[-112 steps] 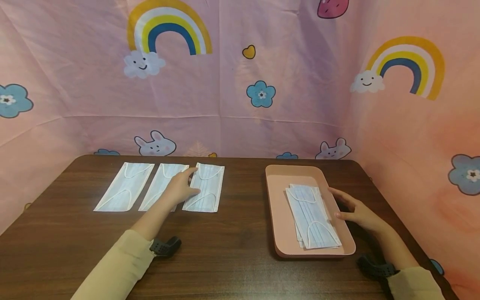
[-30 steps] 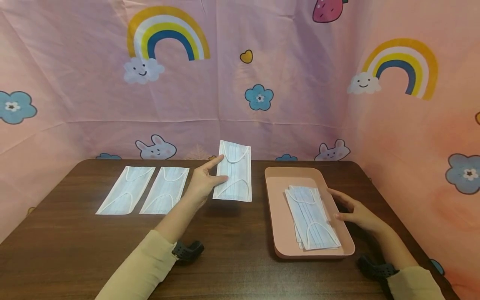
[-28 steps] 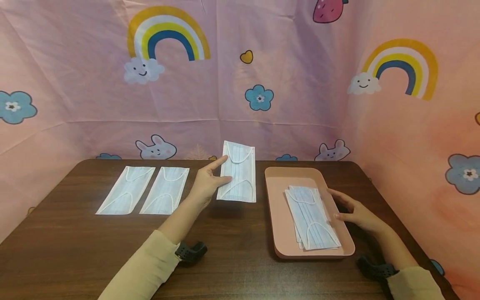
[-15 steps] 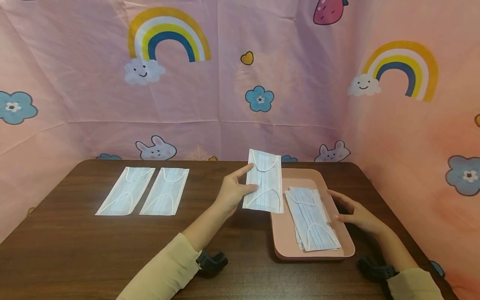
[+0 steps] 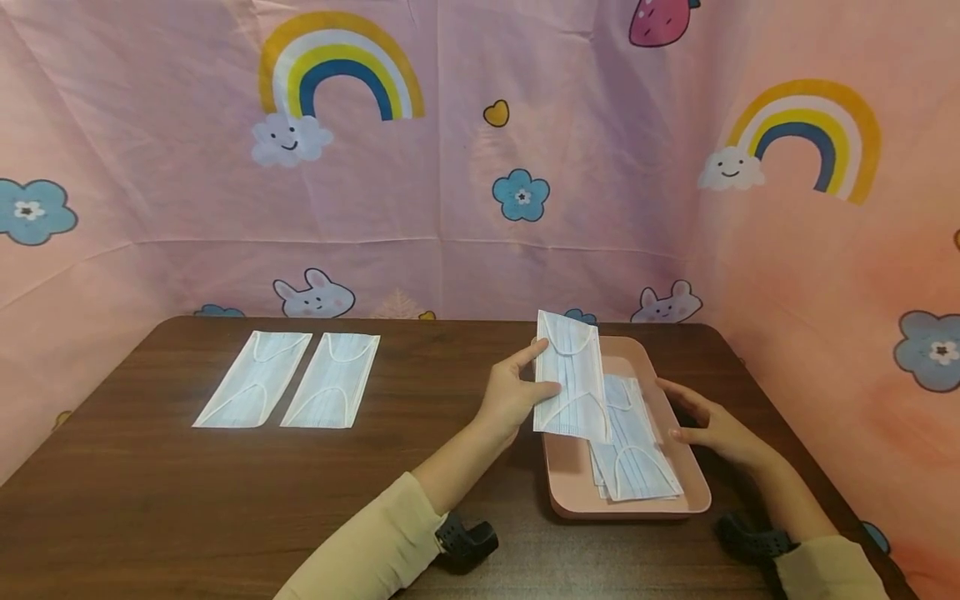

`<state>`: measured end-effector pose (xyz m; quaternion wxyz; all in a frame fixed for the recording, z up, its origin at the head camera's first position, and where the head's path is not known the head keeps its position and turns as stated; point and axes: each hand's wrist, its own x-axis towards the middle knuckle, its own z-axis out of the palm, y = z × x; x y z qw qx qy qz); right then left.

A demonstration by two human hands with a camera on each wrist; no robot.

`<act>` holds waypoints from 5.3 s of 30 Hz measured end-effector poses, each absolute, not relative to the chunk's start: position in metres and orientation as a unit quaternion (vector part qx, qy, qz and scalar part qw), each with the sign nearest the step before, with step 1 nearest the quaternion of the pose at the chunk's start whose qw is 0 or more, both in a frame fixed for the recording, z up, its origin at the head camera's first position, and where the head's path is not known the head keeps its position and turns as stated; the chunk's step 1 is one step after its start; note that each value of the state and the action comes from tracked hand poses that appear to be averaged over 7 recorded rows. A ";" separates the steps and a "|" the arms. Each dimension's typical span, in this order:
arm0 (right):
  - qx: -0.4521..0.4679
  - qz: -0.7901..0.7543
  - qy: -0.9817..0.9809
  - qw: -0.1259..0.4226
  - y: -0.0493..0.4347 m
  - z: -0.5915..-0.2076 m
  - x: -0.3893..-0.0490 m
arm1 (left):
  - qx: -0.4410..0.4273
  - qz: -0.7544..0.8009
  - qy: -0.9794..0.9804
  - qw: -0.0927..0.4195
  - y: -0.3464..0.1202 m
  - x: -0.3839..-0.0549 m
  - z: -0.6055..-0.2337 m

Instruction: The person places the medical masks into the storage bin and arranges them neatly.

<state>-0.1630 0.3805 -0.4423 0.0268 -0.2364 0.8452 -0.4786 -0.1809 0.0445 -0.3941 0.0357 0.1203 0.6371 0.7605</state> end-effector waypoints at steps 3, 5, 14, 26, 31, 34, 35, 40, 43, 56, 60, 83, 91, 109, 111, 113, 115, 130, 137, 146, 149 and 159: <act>-0.234 -0.478 0.846 0.029 0.380 -0.443 -0.163 | 0.106 0.753 0.649 0.033 0.051 -0.176 -0.398; -0.235 -0.476 0.847 0.029 0.380 -0.442 -0.162 | 0.099 0.747 0.657 0.030 0.055 -0.174 -0.400; -0.233 -0.474 0.849 0.026 0.381 -0.443 -0.161 | 0.105 0.736 0.669 0.020 0.076 -0.165 -0.403; -0.238 -0.469 0.850 0.026 0.382 -0.441 -0.160 | 0.082 0.735 0.673 0.007 0.100 -0.162 -0.407; -0.238 -0.476 0.846 0.027 0.381 -0.441 -0.160 | 0.059 0.728 0.682 0.033 0.111 -0.159 -0.409; -0.240 -0.477 0.845 0.027 0.380 -0.441 -0.161 | 0.030 0.710 0.702 0.043 0.116 -0.158 -0.411; -0.240 -0.479 0.844 0.027 0.380 -0.441 -0.161 | 0.022 0.703 0.709 0.045 0.117 -0.158 -0.412; -0.242 -0.480 0.843 0.026 0.380 -0.441 -0.162 | 0.011 0.691 0.721 0.052 0.119 -0.157 -0.413; -0.241 -0.476 0.845 0.027 0.380 -0.440 -0.162 | 0.014 0.677 0.734 0.050 0.120 -0.158 -0.415; -0.235 -0.474 0.848 0.029 0.379 -0.439 -0.162 | 0.103 0.505 0.857 -0.023 0.121 -0.156 -0.420; -0.237 -0.476 0.847 0.027 0.379 -0.440 -0.162 | 0.123 0.453 0.883 -0.024 0.123 -0.156 -0.423; -0.257 -0.474 0.842 0.021 0.382 -0.442 -0.163 | 0.116 0.295 0.948 -0.033 0.126 -0.151 -0.423; -0.260 -0.465 0.846 0.019 0.381 -0.442 -0.164 | 0.117 0.374 0.919 -0.043 0.122 -0.150 -0.421; -0.254 -0.485 0.836 0.023 0.379 -0.439 -0.160 | 0.305 0.517 0.799 0.033 0.074 -0.152 -0.398; -0.254 -0.490 0.834 0.023 0.379 -0.439 -0.160 | 0.310 0.532 0.787 0.044 0.065 -0.153 -0.396; -0.253 -0.491 0.833 0.025 0.379 -0.439 -0.159 | 0.315 0.536 0.782 0.048 0.056 -0.154 -0.394; -0.251 -0.490 0.834 0.024 0.379 -0.439 -0.159 | 0.323 0.534 0.780 0.049 0.047 -0.155 -0.391; -0.255 -0.487 0.835 0.026 0.381 -0.440 -0.161 | 0.342 0.505 0.793 0.002 -0.023 -0.155 -0.376; -0.255 -0.482 0.838 0.026 0.381 -0.440 -0.161 | 0.319 0.503 0.803 -0.024 -0.056 -0.157 -0.371; -0.256 -0.473 0.843 0.024 0.378 -0.437 -0.160 | 0.295 0.496 0.815 -0.046 -0.092 -0.164 -0.371; -0.255 -0.470 0.845 0.023 0.379 -0.438 -0.161 | 0.282 0.501 0.816 -0.051 -0.106 -0.169 -0.372; -0.249 -0.480 0.840 0.028 0.379 -0.440 -0.162 | 0.248 0.510 0.821 -0.060 -0.166 -0.179 -0.373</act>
